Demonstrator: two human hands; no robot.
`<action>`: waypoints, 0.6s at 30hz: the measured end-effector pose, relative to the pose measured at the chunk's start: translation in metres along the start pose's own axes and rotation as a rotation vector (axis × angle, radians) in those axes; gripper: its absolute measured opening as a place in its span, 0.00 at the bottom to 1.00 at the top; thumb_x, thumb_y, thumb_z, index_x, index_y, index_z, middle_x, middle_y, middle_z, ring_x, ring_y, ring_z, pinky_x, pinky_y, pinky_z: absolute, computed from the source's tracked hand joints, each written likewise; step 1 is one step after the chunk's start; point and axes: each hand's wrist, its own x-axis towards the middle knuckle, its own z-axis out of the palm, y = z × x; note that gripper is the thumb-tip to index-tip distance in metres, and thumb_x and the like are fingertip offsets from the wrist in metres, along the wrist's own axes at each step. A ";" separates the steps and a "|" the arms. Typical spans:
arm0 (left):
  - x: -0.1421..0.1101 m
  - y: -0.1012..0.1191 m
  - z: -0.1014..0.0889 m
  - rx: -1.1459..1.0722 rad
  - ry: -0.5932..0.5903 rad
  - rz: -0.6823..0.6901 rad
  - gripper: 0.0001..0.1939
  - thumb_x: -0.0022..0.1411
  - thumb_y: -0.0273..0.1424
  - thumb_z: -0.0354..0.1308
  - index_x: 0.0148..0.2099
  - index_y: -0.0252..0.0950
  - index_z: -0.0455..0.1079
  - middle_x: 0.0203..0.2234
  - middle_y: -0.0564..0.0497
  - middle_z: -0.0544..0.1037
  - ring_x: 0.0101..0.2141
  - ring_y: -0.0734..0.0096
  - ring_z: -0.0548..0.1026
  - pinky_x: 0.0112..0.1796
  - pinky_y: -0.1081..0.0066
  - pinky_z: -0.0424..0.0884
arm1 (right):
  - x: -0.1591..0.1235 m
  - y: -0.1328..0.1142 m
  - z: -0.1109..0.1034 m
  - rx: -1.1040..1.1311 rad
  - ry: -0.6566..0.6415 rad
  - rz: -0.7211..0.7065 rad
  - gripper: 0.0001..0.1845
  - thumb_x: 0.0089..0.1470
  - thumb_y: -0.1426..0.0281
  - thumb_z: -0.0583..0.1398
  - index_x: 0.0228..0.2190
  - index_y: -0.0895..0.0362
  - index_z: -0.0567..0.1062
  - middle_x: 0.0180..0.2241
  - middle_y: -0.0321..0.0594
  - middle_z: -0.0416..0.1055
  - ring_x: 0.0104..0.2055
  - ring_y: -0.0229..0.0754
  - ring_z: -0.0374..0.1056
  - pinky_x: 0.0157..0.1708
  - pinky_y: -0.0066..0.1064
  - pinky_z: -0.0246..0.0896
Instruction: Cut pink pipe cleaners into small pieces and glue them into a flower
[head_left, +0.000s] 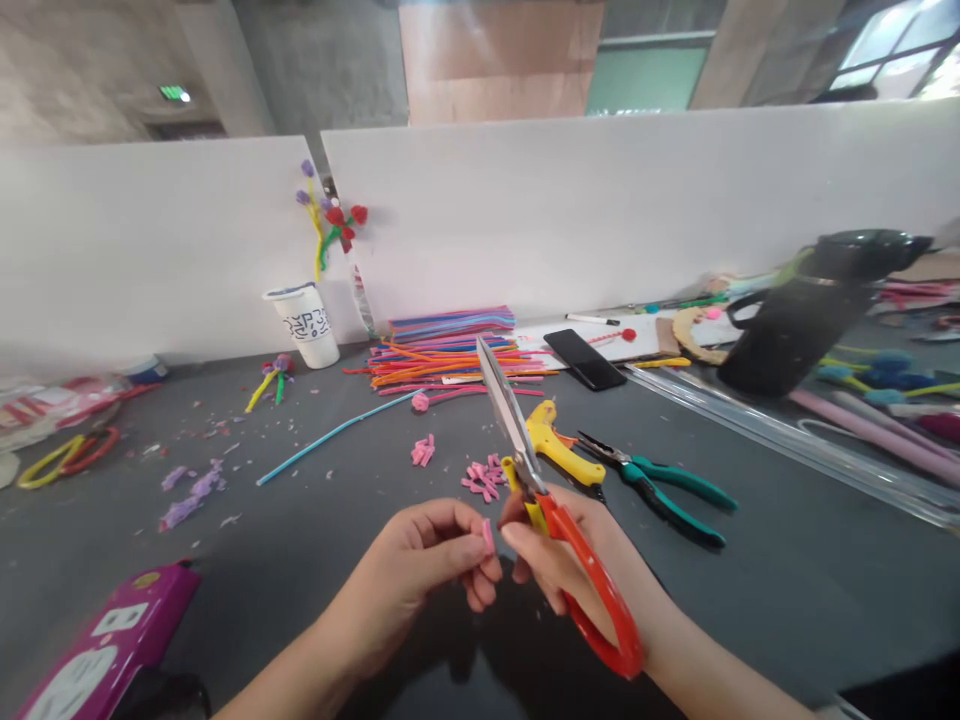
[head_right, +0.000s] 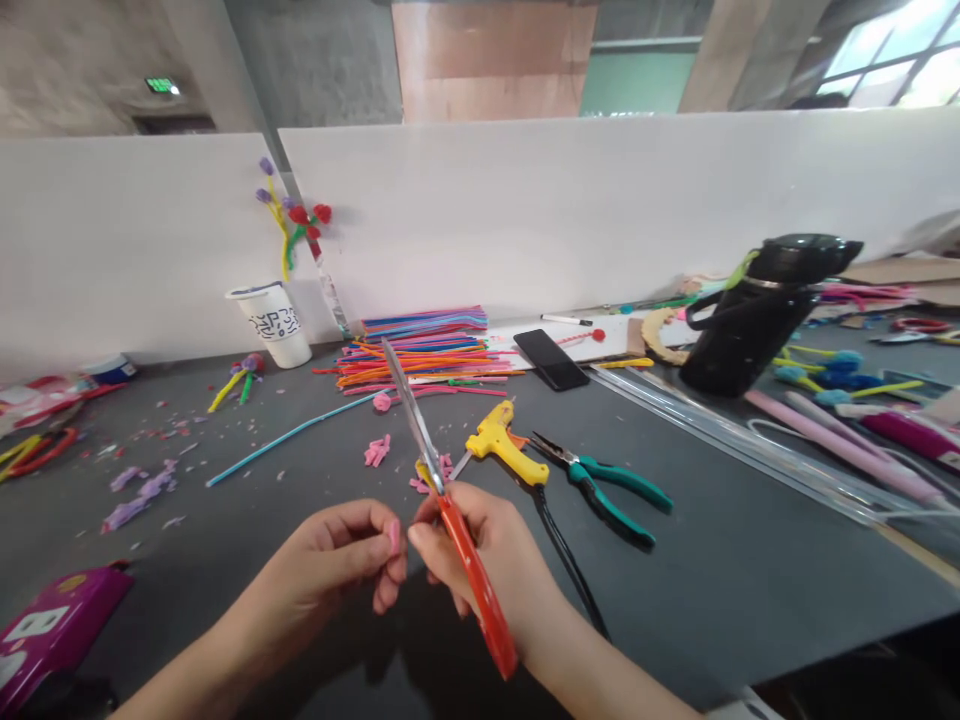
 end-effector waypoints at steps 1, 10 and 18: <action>0.000 -0.002 0.000 0.003 -0.018 -0.028 0.05 0.54 0.27 0.58 0.28 0.30 0.69 0.20 0.50 0.74 0.20 0.78 0.70 0.24 0.76 0.66 | 0.001 0.000 0.000 0.036 -0.022 0.005 0.09 0.48 0.62 0.55 0.27 0.56 0.66 0.15 0.27 0.62 0.11 0.28 0.53 0.11 0.20 0.48; 0.002 0.001 0.001 0.190 0.046 -0.027 0.04 0.51 0.28 0.60 0.28 0.30 0.72 0.21 0.50 0.75 0.22 0.75 0.71 0.26 0.75 0.67 | 0.002 -0.007 0.000 -0.003 -0.086 0.079 0.05 0.46 0.70 0.56 0.23 0.57 0.64 0.16 0.27 0.63 0.11 0.26 0.52 0.10 0.18 0.45; 0.003 -0.006 0.003 0.322 0.117 -0.011 0.02 0.49 0.24 0.58 0.28 0.31 0.72 0.18 0.53 0.73 0.20 0.76 0.69 0.24 0.75 0.65 | 0.003 -0.008 0.004 -0.088 -0.060 0.026 0.05 0.46 0.71 0.55 0.22 0.56 0.61 0.17 0.26 0.59 0.13 0.27 0.51 0.13 0.20 0.46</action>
